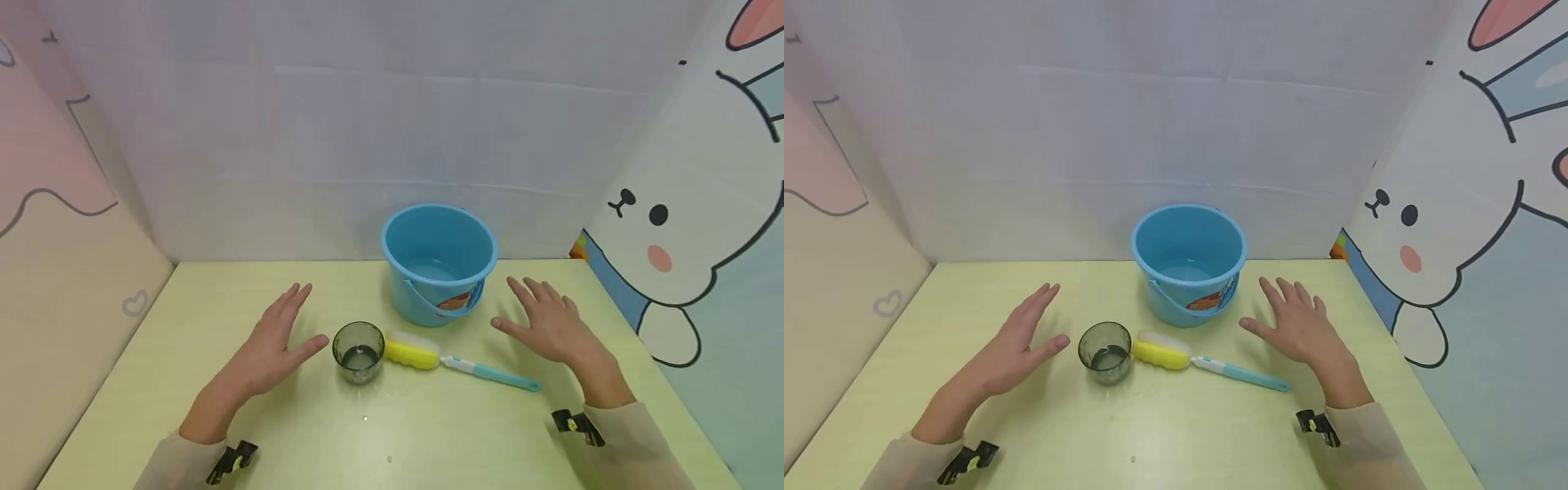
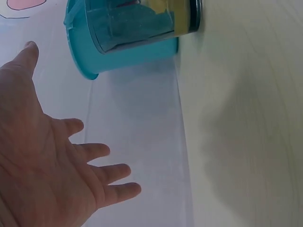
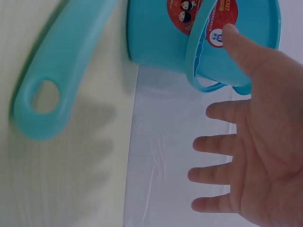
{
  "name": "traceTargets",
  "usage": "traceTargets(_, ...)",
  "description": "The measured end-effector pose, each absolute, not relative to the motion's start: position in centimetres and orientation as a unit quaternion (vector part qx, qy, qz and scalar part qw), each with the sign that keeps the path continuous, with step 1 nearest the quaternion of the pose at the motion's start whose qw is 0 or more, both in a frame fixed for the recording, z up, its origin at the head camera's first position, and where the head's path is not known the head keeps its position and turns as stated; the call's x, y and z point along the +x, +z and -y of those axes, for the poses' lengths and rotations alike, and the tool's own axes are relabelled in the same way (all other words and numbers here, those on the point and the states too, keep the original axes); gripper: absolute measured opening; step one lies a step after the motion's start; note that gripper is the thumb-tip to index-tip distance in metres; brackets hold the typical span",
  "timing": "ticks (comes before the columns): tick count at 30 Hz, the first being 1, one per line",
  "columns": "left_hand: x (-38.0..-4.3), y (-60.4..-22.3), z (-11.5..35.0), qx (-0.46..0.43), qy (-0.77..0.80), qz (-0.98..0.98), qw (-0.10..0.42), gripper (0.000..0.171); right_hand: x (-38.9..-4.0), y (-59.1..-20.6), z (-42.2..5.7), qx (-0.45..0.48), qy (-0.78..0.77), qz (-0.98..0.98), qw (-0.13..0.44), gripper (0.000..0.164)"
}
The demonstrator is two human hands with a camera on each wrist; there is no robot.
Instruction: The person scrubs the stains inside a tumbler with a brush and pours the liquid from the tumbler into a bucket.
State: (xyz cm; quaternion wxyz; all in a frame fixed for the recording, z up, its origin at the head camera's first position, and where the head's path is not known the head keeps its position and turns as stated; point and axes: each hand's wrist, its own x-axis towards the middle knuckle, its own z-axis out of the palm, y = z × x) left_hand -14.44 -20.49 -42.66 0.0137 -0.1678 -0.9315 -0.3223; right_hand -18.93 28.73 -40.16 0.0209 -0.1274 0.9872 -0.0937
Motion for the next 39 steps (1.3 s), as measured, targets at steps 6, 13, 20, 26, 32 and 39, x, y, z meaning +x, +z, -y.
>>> traceTargets(6, -14.0, -42.4, 19.3, -0.18, -0.369, 0.912, -0.009, 0.099, -18.5, -39.9, -28.1, -0.152, -0.103, -0.982, 0.036, 0.098)
traceTargets(13, -13.8, -42.8, 18.0, -0.184, -0.399, 0.898, -0.028, 0.113, -17.7, -39.7, -27.0, -0.171, -0.11, -0.977, 0.058, 0.099)
traceTargets(20, -13.9, -43.8, 16.7, -0.167, -0.431, 0.885, -0.059, 0.126, -17.3, -40.1, -26.1, -0.212, -0.106, -0.968, 0.078, 0.093)
traceTargets(26, -14.2, -44.7, 15.9, -0.164, -0.456, 0.871, -0.08, 0.124, -17.2, -40.6, -25.3, -0.243, -0.087, -0.961, 0.101, 0.081)
traceTargets(32, -14.3, -45.9, 15.4, -0.156, -0.473, 0.861, -0.1, 0.112, -16.9, -41.6, -24.4, -0.255, -0.074, -0.957, 0.119, 0.065)
traceTargets(39, -14.3, -46.7, 15.2, -0.157, -0.485, 0.854, -0.104, 0.096, -16.6, -42.6, -23.9, -0.28, -0.066, -0.951, 0.117, 0.047)
